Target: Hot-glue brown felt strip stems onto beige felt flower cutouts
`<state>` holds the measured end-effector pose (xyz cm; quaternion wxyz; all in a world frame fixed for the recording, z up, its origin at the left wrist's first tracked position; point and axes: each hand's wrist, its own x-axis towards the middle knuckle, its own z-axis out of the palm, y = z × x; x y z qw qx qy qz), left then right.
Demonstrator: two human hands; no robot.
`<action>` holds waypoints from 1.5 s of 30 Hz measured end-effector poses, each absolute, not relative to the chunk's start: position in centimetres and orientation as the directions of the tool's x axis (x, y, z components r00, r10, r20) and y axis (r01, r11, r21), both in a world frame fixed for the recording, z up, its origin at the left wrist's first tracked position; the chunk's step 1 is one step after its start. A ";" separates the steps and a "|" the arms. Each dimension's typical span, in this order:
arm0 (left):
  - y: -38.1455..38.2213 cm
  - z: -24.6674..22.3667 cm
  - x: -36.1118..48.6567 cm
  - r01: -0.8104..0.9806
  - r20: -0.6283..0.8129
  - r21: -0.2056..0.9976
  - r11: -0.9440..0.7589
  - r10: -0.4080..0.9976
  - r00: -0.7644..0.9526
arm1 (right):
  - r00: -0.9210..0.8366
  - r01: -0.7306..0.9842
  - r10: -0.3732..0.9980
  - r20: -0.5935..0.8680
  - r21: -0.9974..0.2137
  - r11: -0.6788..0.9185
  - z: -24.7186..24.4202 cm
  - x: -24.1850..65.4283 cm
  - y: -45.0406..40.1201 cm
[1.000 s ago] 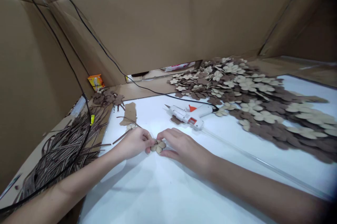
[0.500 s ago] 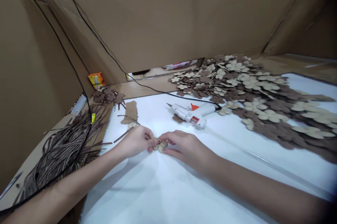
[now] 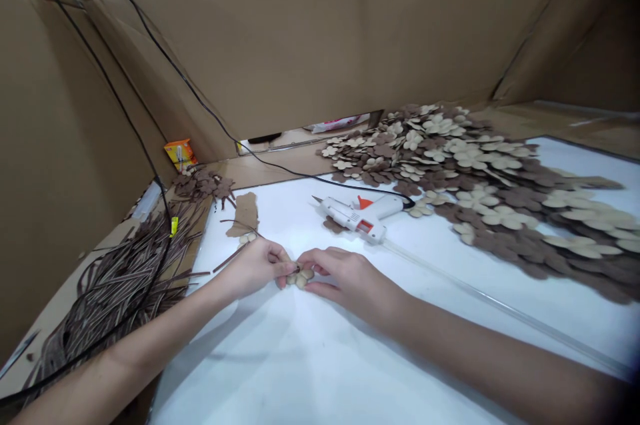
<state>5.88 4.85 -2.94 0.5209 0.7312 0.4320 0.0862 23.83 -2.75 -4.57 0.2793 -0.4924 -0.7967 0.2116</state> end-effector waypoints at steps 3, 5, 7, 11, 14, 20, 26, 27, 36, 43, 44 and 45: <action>4.8 -2.9 5.9 0.568 -0.330 0.817 -0.094 0.731 0.597 | -0.366 0.668 0.898 0.243 -0.603 0.436 -4.5 23.8 -2.7; 4.7 -2.8 5.9 0.592 -0.334 0.799 -0.106 0.740 0.583 | -0.372 0.670 0.894 0.250 -0.595 0.445 -4.6 23.8 -2.7; 4.7 -2.8 6.0 0.619 -0.338 0.777 -0.119 0.750 0.569 | -0.379 0.672 0.888 0.261 -0.583 0.458 -4.6 23.9 -2.7; 4.7 -2.9 6.0 0.661 -0.343 0.735 -0.148 0.760 0.551 | -0.402 0.683 0.870 0.286 -0.540 0.493 -4.8 24.0 -2.7; 4.9 -3.1 5.9 0.677 -0.345 0.717 -0.167 0.759 0.552 | -0.422 0.686 0.857 0.295 -0.514 0.514 -4.9 24.0 -2.8; 5.0 -3.1 5.9 0.687 -0.353 0.703 -0.182 0.749 0.560 | -0.459 0.709 0.839 0.293 -0.448 0.545 -4.8 23.9 -3.0; 4.8 -2.7 6.1 0.681 -0.359 0.714 -0.162 0.750 0.555 | -0.454 0.706 0.842 0.291 -0.460 0.539 -4.6 24.1 -3.2; 4.7 -2.6 6.1 0.678 -0.360 0.718 -0.156 0.751 0.554 | -0.430 0.699 0.858 0.280 -0.498 0.513 -4.6 24.1 -3.1; 4.0 -2.0 6.2 0.650 -0.341 0.749 -0.132 0.763 0.549 | -0.219 0.644 0.956 0.197 -0.706 0.294 -4.0 23.2 -1.8; 3.9 -1.9 6.1 0.655 -0.328 0.740 -0.153 0.768 0.550 | -0.160 0.608 0.982 0.097 -0.775 0.175 -3.7 23.0 -1.7; 3.9 -1.9 6.2 0.656 -0.327 0.738 -0.156 0.768 0.551 | -0.158 0.610 0.983 0.090 -0.774 0.169 -3.7 23.0 -1.7; 3.9 -1.9 6.2 0.657 -0.327 0.737 -0.158 0.768 0.551 | -0.157 0.613 0.984 0.085 -0.773 0.165 -3.7 23.0 -1.6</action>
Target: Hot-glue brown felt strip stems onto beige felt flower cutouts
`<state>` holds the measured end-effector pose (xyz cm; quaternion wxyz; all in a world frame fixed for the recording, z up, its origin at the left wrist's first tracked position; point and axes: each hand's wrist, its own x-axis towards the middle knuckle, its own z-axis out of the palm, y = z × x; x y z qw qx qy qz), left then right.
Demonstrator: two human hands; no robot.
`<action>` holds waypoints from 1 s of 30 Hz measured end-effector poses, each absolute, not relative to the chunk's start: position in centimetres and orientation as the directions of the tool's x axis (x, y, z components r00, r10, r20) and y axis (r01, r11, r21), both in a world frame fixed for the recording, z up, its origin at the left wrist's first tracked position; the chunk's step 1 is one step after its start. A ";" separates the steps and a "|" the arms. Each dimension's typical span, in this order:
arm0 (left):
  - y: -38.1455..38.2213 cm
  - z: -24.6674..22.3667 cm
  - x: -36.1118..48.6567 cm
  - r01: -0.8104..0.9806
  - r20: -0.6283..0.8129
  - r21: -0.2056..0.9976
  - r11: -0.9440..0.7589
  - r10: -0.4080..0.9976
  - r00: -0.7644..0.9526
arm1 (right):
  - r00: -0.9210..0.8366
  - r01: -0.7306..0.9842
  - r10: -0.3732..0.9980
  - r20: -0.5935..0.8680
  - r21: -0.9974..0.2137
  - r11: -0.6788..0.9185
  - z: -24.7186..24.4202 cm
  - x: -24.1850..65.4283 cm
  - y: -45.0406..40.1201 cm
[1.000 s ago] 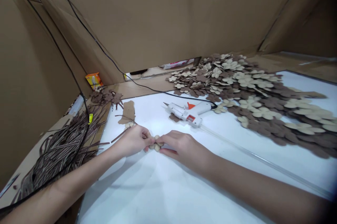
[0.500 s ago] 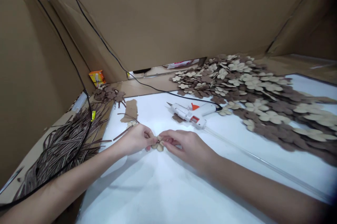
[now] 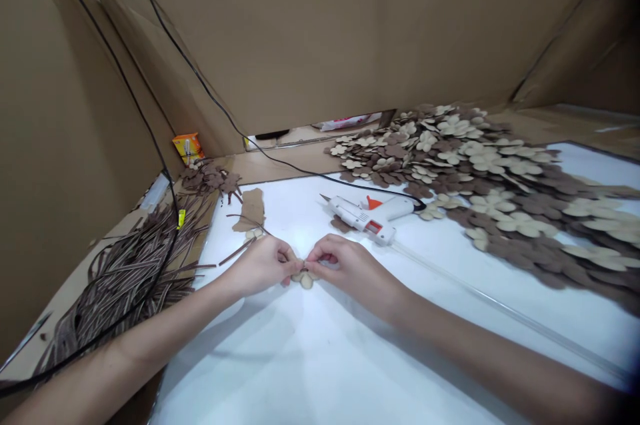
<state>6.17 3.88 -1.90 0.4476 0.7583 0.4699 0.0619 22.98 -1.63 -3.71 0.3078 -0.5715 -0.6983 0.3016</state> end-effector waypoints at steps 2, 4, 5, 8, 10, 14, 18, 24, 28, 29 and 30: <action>3.9 -1.9 6.2 0.660 -0.327 0.733 -0.161 0.769 0.550 | -0.161 0.619 0.984 0.082 -0.767 0.165 -3.8 23.0 -1.6; 3.9 -2.0 6.2 0.665 -0.326 0.729 -0.164 0.770 0.548 | -0.173 0.623 0.981 0.083 -0.762 0.174 -3.9 23.0 -1.5; 4.0 -2.1 6.2 0.667 -0.326 0.726 -0.166 0.771 0.547 | -0.179 0.625 0.980 0.083 -0.760 0.178 -3.9 23.0 -1.5; 4.1 -2.3 6.1 0.677 -0.326 0.714 -0.178 0.771 0.547 | -0.191 0.628 0.978 0.085 -0.755 0.188 -4.1 23.0 -1.4; 4.1 -2.4 6.0 0.682 -0.322 0.706 -0.191 0.771 0.549 | -0.199 0.631 0.976 0.087 -0.751 0.196 -4.1 23.0 -1.3; 4.2 -2.4 6.0 0.685 -0.309 0.694 -0.221 0.768 0.561 | -0.201 0.643 0.975 0.096 -0.738 0.205 -3.9 22.8 -1.3; 4.4 -2.5 6.0 0.690 -0.316 0.687 -0.228 0.761 0.566 | -0.182 0.669 0.977 0.107 -0.715 0.203 -3.7 22.5 -1.4; 4.5 -2.5 6.0 0.692 -0.316 0.683 -0.235 0.759 0.570 | -0.171 0.694 0.975 0.142 -0.685 0.221 -3.9 22.3 -1.7; 4.5 -2.4 6.1 0.697 -0.310 0.675 -0.240 0.766 0.564 | -0.151 0.702 0.976 0.158 -0.677 0.219 -4.1 22.3 -1.7; 4.5 -2.4 6.1 0.700 -0.312 0.674 -0.237 0.768 0.560 | -0.150 0.703 0.975 0.161 -0.677 0.220 -4.1 22.3 -1.7; 4.5 -2.4 6.1 0.703 -0.315 0.672 -0.232 0.769 0.556 | -0.150 0.702 0.975 0.166 -0.676 0.224 -4.2 22.4 -1.6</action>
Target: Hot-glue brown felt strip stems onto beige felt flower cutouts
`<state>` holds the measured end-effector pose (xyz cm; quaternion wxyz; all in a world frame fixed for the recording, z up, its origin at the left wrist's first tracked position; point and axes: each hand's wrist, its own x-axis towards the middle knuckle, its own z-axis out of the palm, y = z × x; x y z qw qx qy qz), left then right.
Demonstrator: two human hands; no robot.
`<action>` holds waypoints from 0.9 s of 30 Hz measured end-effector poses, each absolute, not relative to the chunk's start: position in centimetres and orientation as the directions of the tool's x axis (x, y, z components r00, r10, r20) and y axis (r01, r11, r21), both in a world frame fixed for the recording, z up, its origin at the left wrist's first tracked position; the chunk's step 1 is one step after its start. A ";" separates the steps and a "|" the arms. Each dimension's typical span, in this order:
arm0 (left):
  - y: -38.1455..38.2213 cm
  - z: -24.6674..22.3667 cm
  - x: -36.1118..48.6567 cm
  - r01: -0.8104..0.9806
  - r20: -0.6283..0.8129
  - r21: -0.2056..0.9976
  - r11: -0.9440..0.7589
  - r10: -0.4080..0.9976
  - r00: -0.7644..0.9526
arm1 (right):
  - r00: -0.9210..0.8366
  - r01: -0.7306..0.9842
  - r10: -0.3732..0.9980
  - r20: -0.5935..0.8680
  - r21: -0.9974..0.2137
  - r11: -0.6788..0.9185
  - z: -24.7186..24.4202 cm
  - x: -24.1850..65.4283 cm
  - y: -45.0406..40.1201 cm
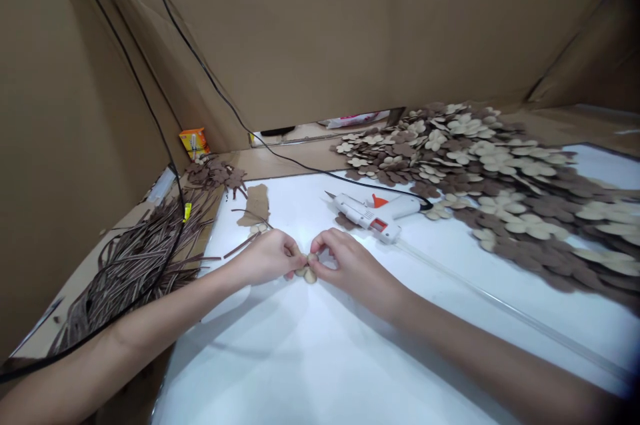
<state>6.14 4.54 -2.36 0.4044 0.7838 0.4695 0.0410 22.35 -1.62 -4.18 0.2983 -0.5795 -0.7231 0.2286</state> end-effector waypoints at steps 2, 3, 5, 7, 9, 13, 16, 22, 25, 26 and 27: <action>4.5 -2.2 6.2 0.708 -0.322 0.671 -0.222 0.772 0.547 | -0.154 0.697 0.971 0.183 -0.677 0.238 -4.2 22.5 -1.5; 4.5 -2.2 6.3 0.710 -0.325 0.670 -0.218 0.773 0.544 | -0.159 0.693 0.968 0.194 -0.677 0.249 -4.3 22.6 -1.5; 4.5 -2.2 6.3 0.712 -0.328 0.669 -0.212 0.776 0.539 | -0.170 0.685 0.961 0.217 -0.675 0.274 -4.3 23.1 -1.6; 4.5 -2.2 6.3 0.714 -0.328 0.669 -0.208 0.780 0.534 | -0.212 0.676 0.941 0.266 -0.655 0.337 -4.2 23.8 -1.8; 4.6 -2.4 6.2 0.714 -0.327 0.669 -0.205 0.782 0.531 | -0.300 0.653 0.886 0.353 -0.601 0.460 -4.3 24.3 -2.1; 4.7 -2.4 6.1 0.697 -0.329 0.685 -0.210 0.765 0.554 | -0.460 0.623 0.752 0.473 -0.432 0.653 -4.9 24.7 -2.8; 4.6 -2.2 6.1 0.692 -0.340 0.691 -0.210 0.750 0.567 | -0.519 0.643 0.706 0.482 -0.323 0.694 -5.5 24.7 -3.0; 4.8 -2.1 5.9 0.714 -0.360 0.665 -0.218 0.744 0.563 | -0.590 0.648 0.652 0.477 -0.202 0.734 -5.6 25.0 -3.1; 5.2 -2.1 5.6 0.719 -0.376 0.655 -0.234 0.724 0.578 | -0.629 0.638 0.634 0.450 -0.166 0.751 -5.3 25.0 -3.1; 5.4 -2.1 5.5 0.718 -0.384 0.654 -0.239 0.713 0.586 | -0.641 0.635 0.629 0.439 -0.156 0.756 -5.2 25.0 -3.1; 5.5 -1.9 5.5 0.717 -0.394 0.653 -0.242 0.701 0.595 | -0.652 0.632 0.625 0.429 -0.147 0.761 -5.1 24.9 -3.1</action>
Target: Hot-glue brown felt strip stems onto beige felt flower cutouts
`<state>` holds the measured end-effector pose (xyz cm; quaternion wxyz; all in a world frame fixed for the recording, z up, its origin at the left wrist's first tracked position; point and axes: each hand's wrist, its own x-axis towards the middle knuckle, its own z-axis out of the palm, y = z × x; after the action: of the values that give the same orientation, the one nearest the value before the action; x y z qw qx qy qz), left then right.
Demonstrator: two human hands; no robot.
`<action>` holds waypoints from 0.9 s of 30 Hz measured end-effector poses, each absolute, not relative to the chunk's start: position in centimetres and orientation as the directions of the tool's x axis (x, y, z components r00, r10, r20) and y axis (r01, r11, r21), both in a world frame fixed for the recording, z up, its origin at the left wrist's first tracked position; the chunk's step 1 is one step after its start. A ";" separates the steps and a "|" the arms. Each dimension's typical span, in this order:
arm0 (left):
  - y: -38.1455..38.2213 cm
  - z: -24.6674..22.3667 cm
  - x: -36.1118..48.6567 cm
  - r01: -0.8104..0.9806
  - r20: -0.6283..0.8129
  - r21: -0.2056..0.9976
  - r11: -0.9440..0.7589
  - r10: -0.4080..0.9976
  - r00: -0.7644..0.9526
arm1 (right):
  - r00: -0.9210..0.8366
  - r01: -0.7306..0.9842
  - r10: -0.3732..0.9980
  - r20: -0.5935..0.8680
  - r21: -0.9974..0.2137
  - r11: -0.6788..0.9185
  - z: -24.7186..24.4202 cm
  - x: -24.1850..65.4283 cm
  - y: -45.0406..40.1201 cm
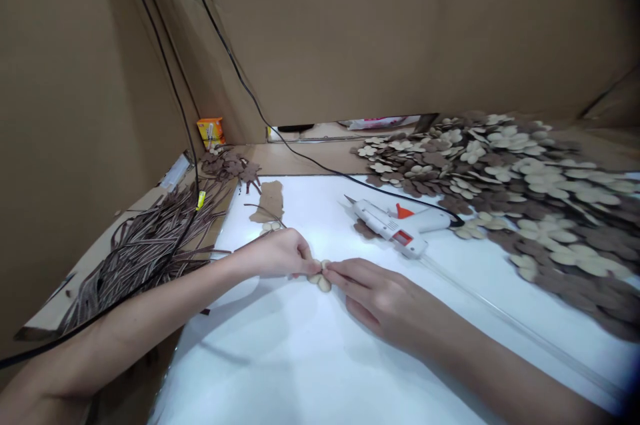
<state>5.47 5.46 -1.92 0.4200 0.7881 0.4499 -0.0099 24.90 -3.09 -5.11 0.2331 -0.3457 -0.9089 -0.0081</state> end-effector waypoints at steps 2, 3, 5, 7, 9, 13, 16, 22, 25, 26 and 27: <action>5.6 -1.5 5.4 0.718 -0.417 0.651 -0.246 0.675 0.609 | -0.668 0.630 0.618 0.415 -0.127 0.766 -4.9 24.8 -3.0; 5.6 -1.3 5.3 0.720 -0.430 0.649 -0.246 0.662 0.614 | -0.673 0.630 0.615 0.410 -0.118 0.768 -4.9 24.7 -3.0; 5.5 -0.8 5.2 0.727 -0.460 0.643 -0.240 0.638 0.617 | -0.681 0.629 0.613 0.401 -0.109 0.770 -4.8 24.7 -2.9; 5.4 -0.4 5.1 0.733 -0.492 0.641 -0.227 0.612 0.619 | -0.683 0.627 0.611 0.399 -0.109 0.772 -4.8 24.8 -2.9; 5.4 -0.1 5.0 0.734 -0.516 0.645 -0.211 0.589 0.622 | -0.684 0.623 0.609 0.402 -0.115 0.774 -4.8 25.0 -2.9; 5.3 0.1 4.6 0.712 -0.529 0.682 -0.168 0.558 0.639 | -0.693 0.608 0.605 0.392 -0.133 0.783 -4.8 25.4 -2.8; 5.4 0.0 4.5 0.693 -0.531 0.711 -0.120 0.554 0.641 | -0.694 0.598 0.605 0.390 -0.156 0.786 -4.8 25.5 -2.6; 5.3 -0.6 4.1 0.699 -0.550 0.711 -0.075 0.560 0.620 | -0.679 0.598 0.625 0.385 -0.202 0.775 -5.1 25.9 -2.4; 5.2 -1.0 4.0 0.697 -0.564 0.715 -0.045 0.551 0.614 | -0.699 0.597 0.604 0.382 -0.153 0.788 -5.1 26.0 -2.3; 5.2 -1.0 4.0 0.704 -0.574 0.710 -0.035 0.551 0.606 | -0.709 0.593 0.592 0.383 -0.131 0.795 -5.1 26.0 -2.2; 5.2 -1.0 4.0 0.714 -0.583 0.700 -0.031 0.553 0.595 | -0.720 0.586 0.578 0.384 -0.110 0.803 -5.0 26.0 -2.2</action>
<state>3.96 5.17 -1.01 0.5366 0.7140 0.4435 -0.0749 25.95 -2.15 -4.98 0.2037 -0.3139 -0.9273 -0.0098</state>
